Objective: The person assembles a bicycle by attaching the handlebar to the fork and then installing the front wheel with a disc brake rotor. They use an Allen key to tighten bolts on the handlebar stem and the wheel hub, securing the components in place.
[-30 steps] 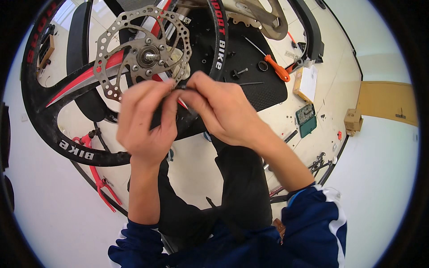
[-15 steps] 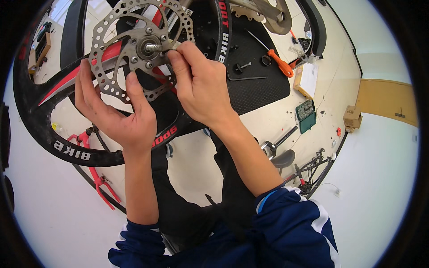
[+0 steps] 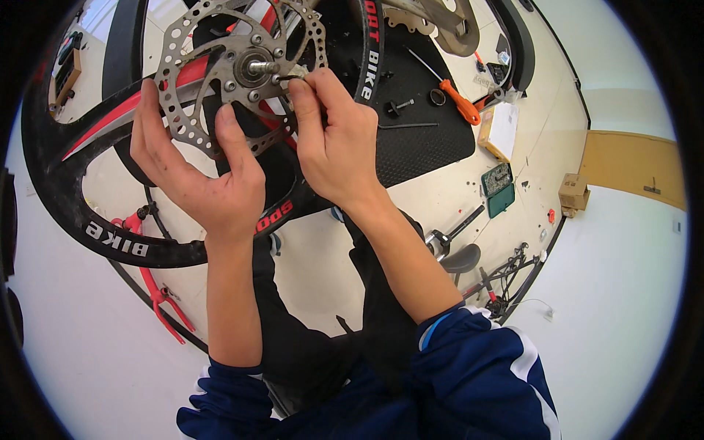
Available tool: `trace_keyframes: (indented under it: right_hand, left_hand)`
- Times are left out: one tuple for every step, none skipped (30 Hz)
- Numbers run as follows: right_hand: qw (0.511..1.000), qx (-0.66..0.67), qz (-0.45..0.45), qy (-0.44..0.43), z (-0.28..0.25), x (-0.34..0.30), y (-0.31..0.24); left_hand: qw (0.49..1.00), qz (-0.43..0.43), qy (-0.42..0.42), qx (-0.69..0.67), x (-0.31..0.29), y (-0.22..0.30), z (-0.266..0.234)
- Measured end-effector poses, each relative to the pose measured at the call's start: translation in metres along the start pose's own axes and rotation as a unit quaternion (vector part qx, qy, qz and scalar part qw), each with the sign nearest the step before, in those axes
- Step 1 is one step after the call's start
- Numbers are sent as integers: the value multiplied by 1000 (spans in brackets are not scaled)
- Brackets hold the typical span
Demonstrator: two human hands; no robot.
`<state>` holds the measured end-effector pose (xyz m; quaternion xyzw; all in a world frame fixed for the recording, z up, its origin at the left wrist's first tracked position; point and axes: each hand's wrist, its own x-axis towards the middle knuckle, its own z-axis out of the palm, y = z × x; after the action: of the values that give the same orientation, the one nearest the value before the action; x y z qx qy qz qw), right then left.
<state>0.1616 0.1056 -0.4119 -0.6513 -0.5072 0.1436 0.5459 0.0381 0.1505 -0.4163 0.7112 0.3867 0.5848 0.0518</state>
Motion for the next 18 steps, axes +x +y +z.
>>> trace_keyframes:
  right_hand:
    - [1000, 0, 2, -3, 0, -1, -1]
    - [1000, 0, 4, -6, 0, -1, -2]
    - [1000, -2, 9, -2, 0, -2, -3]
    - [1000, -3, 14, 1, 0, -1, -5]
    - [1000, -5, 19, 5, 1, -1, -6]
    - [1000, -5, 20, 14, 2, -2, -7]
    - [1000, -6, 19, 22, 6, -4, -8]
    - [999, -6, 19, 31, 9, -6, -8]
    - [999, -11, 18, 38, 12, -7, -7]
    - [999, -14, 15, 45, 14, -8, -8]
    - [998, -18, 13, 52, 17, -9, -9]
    - [998, -26, 1, 58, 18, -9, -8]
    - [997, -43, -17, 55, 17, -8, -6]
    - [996, -59, -35, 52, 16, -8, -5]
    - [995, -75, -53, 48, 14, -7, -3]
    - [992, -93, -75, 30, 7, -3, 0]
    - [989, -106, -98, 9, 0, 1, 3]
    - [985, -119, -121, -13, -6, 7, 6]
  left_hand:
    - [1000, 1, 2, -5, 0, 0, 1]
    - [1000, 3, 4, -11, -1, -1, 2]
    - [1000, 6, 3, -7, -1, -1, 2]
    - [1000, 9, 2, -3, -1, -2, 2]
    - [1000, 12, 2, 0, 0, -2, 1]
    - [1000, 4, -9, 0, 0, -1, 0]
    - [1000, -5, -19, -1, 0, 0, -1]
    - [999, -13, -29, -2, -1, 1, -2]
    - [995, -55, -27, -76, -3, 3, 1]
    - [984, -97, -24, -149, -6, 6, 5]
    - [965, -137, -21, -221, -8, 7, 9]
    - [959, -143, -15, -246, -12, 5, 12]
    - [951, -148, -9, -273, -13, 3, 17]
    - [942, -154, -3, -299, -14, 3, 20]
    - [937, -162, -13, -309, -15, 3, 20]
    - [930, -171, -25, -324, -14, 7, 21]
    - [925, -179, -35, -332, -14, 7, 19]
    - [925, -176, -41, -333, -13, 7, 18]
